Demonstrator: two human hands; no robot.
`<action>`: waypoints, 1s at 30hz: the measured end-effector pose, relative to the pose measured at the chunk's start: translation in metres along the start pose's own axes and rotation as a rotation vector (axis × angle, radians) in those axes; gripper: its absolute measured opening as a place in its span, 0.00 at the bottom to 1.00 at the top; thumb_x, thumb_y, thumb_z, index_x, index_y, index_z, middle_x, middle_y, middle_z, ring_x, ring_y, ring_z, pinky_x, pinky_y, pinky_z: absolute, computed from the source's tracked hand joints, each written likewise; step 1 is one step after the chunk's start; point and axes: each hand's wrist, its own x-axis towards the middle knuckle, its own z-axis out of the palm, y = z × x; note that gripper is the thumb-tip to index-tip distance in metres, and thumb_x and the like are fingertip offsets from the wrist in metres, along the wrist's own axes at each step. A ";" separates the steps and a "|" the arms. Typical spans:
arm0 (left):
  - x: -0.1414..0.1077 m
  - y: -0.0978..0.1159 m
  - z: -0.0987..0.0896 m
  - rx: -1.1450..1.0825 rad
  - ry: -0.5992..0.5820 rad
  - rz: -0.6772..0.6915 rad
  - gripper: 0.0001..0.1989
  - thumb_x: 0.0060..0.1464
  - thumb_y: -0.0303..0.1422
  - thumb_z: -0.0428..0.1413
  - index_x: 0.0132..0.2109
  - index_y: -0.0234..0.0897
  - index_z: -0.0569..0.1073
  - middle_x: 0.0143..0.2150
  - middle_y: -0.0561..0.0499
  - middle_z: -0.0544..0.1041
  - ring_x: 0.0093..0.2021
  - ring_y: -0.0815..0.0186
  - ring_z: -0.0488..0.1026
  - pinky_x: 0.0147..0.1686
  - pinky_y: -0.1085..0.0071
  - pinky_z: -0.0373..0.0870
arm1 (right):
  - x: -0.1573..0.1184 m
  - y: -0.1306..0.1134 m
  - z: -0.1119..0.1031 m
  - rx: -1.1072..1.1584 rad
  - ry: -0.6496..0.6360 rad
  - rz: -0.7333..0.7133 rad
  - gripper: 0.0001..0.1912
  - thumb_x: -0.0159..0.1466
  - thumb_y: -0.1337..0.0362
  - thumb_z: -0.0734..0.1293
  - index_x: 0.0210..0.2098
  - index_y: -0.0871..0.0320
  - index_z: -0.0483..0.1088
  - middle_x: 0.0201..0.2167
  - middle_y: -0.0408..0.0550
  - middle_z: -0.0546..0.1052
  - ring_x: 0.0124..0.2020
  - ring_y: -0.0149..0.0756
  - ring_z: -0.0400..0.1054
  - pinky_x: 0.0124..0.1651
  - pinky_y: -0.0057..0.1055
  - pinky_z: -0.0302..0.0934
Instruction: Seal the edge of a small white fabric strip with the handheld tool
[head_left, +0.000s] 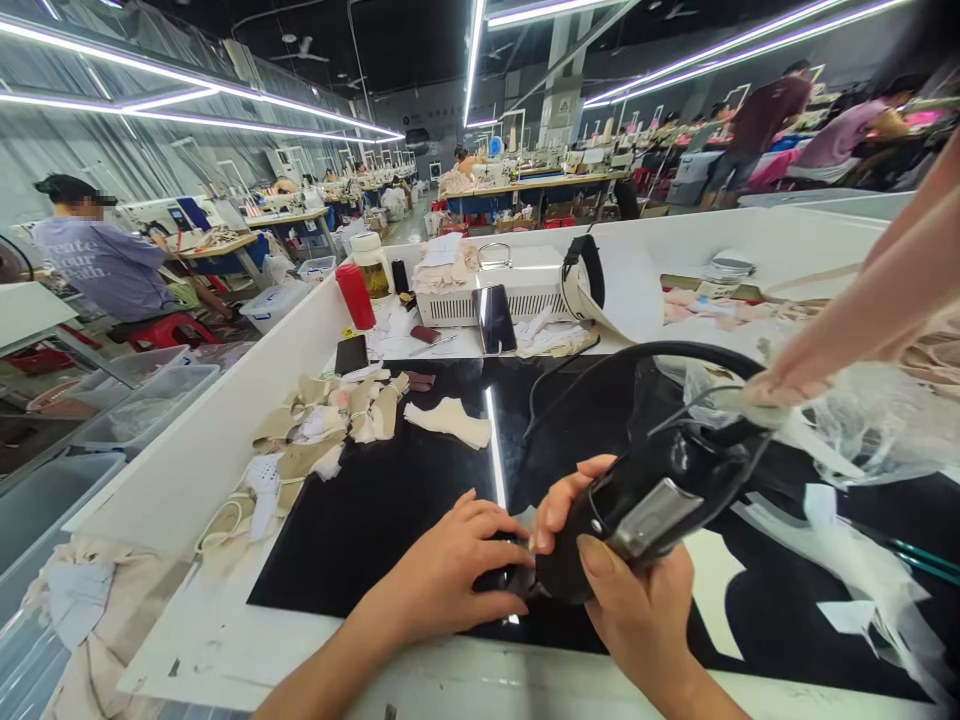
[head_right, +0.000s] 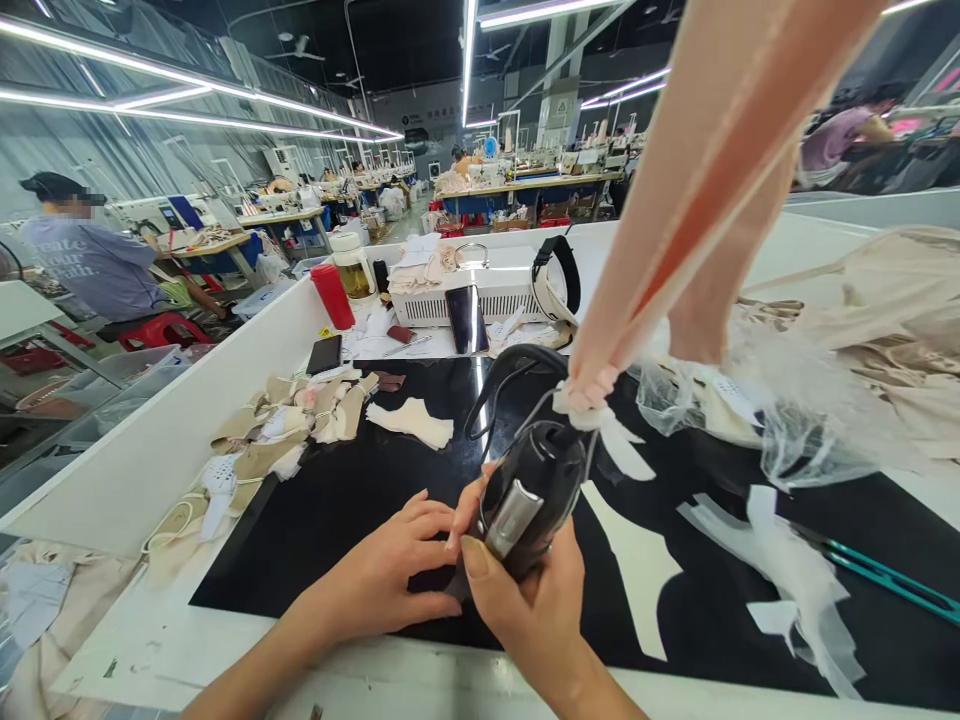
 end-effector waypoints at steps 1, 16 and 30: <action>-0.001 0.000 -0.001 -0.007 0.003 0.002 0.19 0.55 0.38 0.68 0.53 0.47 0.77 0.59 0.51 0.76 0.62 0.58 0.69 0.72 0.46 0.48 | 0.002 -0.002 -0.002 0.000 0.009 -0.007 0.16 0.69 0.59 0.70 0.54 0.48 0.65 0.33 0.42 0.74 0.29 0.33 0.71 0.37 0.36 0.71; 0.006 0.004 0.008 0.137 -0.091 0.035 0.25 0.64 0.51 0.55 0.64 0.52 0.70 0.68 0.51 0.69 0.70 0.52 0.61 0.70 0.36 0.46 | 0.021 -0.008 -0.031 -0.094 0.230 -0.106 0.15 0.66 0.61 0.72 0.51 0.49 0.67 0.33 0.41 0.74 0.28 0.33 0.71 0.33 0.34 0.69; 0.005 0.004 0.008 0.130 -0.068 0.041 0.24 0.62 0.45 0.60 0.63 0.53 0.70 0.67 0.51 0.71 0.69 0.53 0.64 0.69 0.35 0.50 | 0.023 -0.011 -0.039 -0.119 0.272 -0.127 0.14 0.67 0.62 0.71 0.50 0.49 0.67 0.33 0.40 0.74 0.28 0.33 0.71 0.34 0.35 0.69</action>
